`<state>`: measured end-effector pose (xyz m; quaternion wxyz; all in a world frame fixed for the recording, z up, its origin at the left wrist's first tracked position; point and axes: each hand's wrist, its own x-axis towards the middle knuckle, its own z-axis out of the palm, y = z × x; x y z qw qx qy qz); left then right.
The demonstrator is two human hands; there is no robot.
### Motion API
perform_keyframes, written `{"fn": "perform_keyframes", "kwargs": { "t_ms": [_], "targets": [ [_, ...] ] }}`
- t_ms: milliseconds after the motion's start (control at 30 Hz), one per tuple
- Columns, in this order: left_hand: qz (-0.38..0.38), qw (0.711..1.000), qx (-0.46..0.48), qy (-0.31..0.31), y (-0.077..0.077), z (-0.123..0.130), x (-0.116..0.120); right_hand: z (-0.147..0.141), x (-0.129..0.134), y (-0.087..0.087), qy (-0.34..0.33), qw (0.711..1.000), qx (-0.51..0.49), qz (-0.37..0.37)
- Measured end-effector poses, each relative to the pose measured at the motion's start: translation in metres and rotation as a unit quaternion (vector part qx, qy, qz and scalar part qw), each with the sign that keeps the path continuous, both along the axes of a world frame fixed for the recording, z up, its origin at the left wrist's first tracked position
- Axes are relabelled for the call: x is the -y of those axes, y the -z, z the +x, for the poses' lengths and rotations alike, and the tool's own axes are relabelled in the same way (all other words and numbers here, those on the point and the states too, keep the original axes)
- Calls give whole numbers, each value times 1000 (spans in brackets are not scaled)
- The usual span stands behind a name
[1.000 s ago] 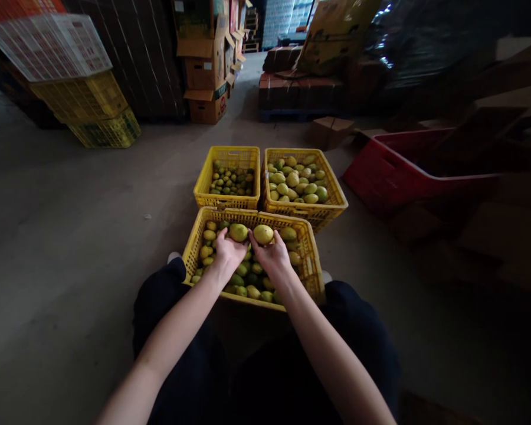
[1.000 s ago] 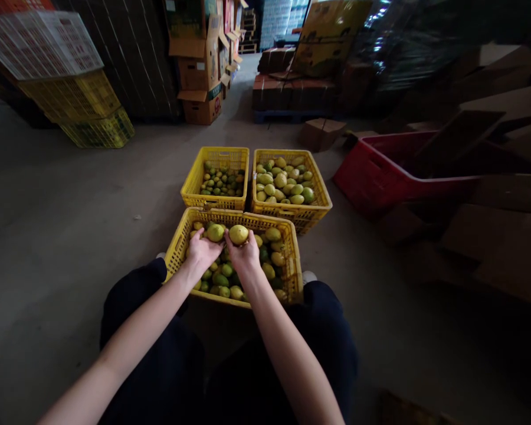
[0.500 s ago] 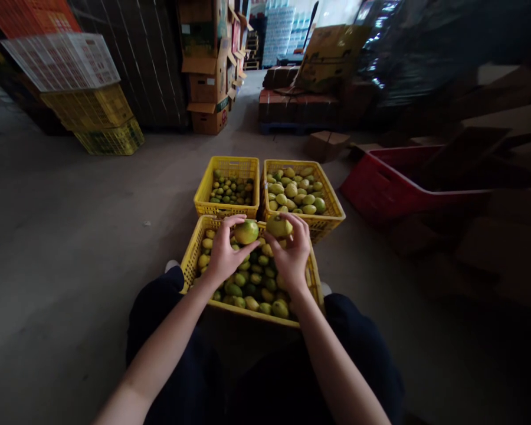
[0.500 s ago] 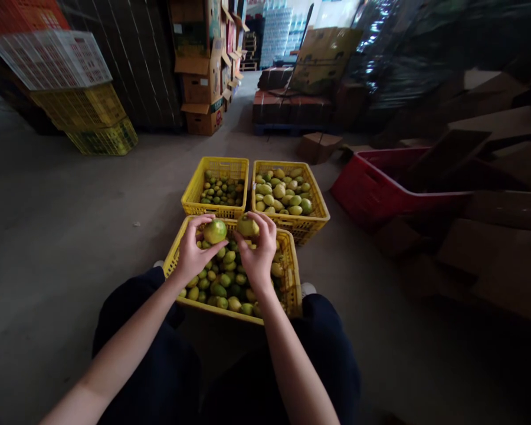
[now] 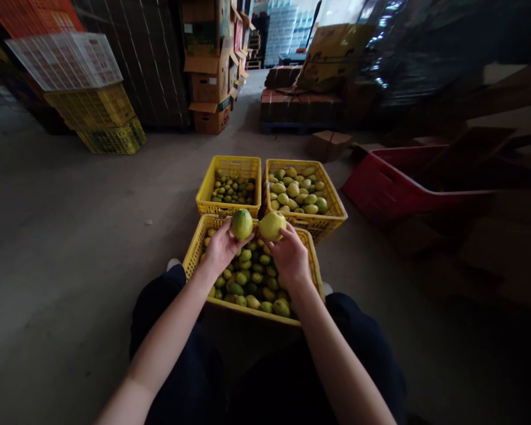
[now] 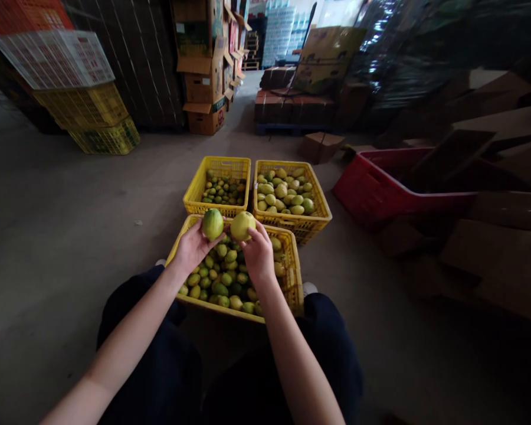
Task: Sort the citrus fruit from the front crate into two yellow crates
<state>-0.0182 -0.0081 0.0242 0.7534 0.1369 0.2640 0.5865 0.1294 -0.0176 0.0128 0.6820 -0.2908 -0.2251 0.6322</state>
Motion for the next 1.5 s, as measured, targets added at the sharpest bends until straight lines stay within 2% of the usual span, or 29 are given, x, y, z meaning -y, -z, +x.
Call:
{"fn": "perform_keyframes", "kwargs": {
  "t_ms": [67,133,300,433,533,733,800,867,933,967,1033,1100,1167,1233,1267,1300,1400,1433,1467,1500],
  "targets": [
    [-19,1000,9,19,0,0,-1,2,-4,3,-22,998,-59,-17],
    [-27,999,4,28,1,1,-1,4,-8,5,-32,997,-73,-21],
    [-20,999,-24,32,3,-1,0,2,-13,9,-55,996,-40,-54],
    [-12,998,-12,66,6,-4,-1,-4,-10,11,-52,998,15,-23],
    [-6,998,18,67,8,-5,-2,-6,-8,11,-78,996,36,-14],
    [-18,996,44,81,5,-4,-4,-1,-8,8,-117,990,-46,-58],
    [-35,997,18,69,8,-4,-10,1,-8,6,-123,989,-58,-59],
    [-48,994,-65,79,15,-5,-16,5,-8,4,-117,988,-64,-72],
    [-33,972,-186,137,28,-4,-17,10,-8,1,-94,988,-75,-98],
    [-19,952,-243,183,37,-3,-15,14,-7,0,-80,987,-85,-110],
    [-2,903,-325,282,57,2,-1,21,-5,-2,-59,984,-112,-128],
    [-16,835,-377,401,77,9,21,29,-1,-2,-44,979,-134,-146],
    [-37,754,-412,510,92,15,40,34,2,0,-29,974,-140,-175],
    [-45,725,-429,537,98,16,44,37,5,3,-21,970,-138,-200],
    [-41,734,-434,520,97,14,39,38,6,4,-21,968,-136,-210],
    [-32,757,-435,486,92,11,29,38,8,5,-21,967,-135,-217],
    [3,843,-417,341,64,-8,-16,38,10,7,-29,966,-129,-224],
    [12,879,-393,270,54,-15,-31,38,11,7,-32,966,-127,-221],
    [-3,930,-327,168,44,-22,-43,38,12,7,-36,967,-125,-218],
    [-14,956,-274,106,37,-27,-51,37,12,7,-40,968,-123,-217]
  ]
}}
